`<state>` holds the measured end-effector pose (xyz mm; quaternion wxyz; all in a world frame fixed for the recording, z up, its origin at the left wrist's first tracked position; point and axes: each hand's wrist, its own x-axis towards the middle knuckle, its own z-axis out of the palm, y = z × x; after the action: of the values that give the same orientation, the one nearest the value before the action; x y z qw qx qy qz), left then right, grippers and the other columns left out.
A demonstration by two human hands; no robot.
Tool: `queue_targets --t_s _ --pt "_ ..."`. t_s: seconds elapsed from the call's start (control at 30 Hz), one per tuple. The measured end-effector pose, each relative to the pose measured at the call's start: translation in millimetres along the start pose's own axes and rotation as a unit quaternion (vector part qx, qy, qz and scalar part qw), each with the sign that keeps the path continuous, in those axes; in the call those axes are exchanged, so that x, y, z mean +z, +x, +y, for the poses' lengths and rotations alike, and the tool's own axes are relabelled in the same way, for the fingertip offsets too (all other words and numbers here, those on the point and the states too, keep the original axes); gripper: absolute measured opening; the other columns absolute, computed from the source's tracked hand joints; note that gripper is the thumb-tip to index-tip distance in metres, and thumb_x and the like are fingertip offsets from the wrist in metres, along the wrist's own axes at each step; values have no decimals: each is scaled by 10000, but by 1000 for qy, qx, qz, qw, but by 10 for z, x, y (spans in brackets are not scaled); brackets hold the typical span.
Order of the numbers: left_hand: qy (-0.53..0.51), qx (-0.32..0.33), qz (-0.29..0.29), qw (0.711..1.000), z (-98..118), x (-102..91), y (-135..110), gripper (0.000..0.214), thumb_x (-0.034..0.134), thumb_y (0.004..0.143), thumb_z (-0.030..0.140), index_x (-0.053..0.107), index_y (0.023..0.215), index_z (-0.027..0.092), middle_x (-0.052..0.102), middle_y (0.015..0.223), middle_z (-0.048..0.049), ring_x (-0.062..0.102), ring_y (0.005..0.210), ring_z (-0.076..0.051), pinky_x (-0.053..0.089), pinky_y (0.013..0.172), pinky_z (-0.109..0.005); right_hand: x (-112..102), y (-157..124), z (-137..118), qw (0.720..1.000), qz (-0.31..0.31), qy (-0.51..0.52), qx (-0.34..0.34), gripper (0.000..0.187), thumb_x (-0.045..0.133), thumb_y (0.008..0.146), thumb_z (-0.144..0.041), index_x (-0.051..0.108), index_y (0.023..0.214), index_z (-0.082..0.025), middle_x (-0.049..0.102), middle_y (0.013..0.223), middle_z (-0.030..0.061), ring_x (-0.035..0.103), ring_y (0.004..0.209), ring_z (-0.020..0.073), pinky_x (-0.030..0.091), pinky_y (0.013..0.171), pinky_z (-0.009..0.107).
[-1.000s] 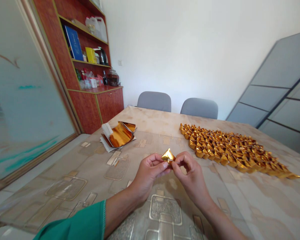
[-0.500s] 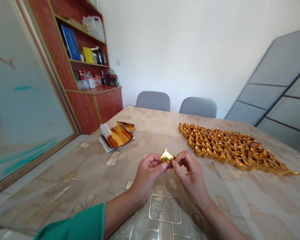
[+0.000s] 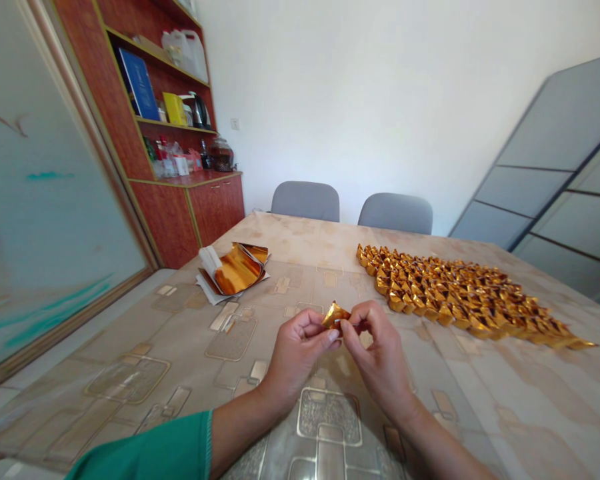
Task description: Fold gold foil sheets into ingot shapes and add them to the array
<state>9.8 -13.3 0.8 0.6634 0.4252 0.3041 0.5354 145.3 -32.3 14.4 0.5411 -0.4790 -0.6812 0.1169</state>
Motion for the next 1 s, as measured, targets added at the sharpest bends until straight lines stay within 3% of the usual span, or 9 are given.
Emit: queue_targets --t_s 0.23,0.4,0.67,1.0 --pt "-12 8 13 1000 38 21 -18 259 803 671 278 625 787 131 723 777 -37 660 706 -130 533 674 -232 -33 6 14 999 -37 16 9 60 583 888 -213 528 866 -223 543 787 -6 512 686 158 417 616 289" --pt "-14 27 17 999 51 9 -15 241 793 686 284 612 744 135 718 727 -24 659 670 -121 538 657 -224 -103 27 21 996 -80 51 -2 209 616 859 -196 517 1036 -243 566 892 10 513 699 159 438 627 298" --pt "-1 15 25 1000 40 -12 -9 236 794 684 281 632 766 129 717 751 -29 658 672 -120 543 652 -224 -220 116 35 991 -118 32 -63 32 601 886 -208 584 877 -234 576 887 24 525 765 170 432 655 301" --pt "4 10 12 1000 33 14 -31 243 801 664 283 619 750 146 730 764 -34 695 733 -171 555 658 -257 -110 62 19 995 -58 77 16 136 543 871 -195 481 755 -228 544 764 1 520 684 157 435 605 279"
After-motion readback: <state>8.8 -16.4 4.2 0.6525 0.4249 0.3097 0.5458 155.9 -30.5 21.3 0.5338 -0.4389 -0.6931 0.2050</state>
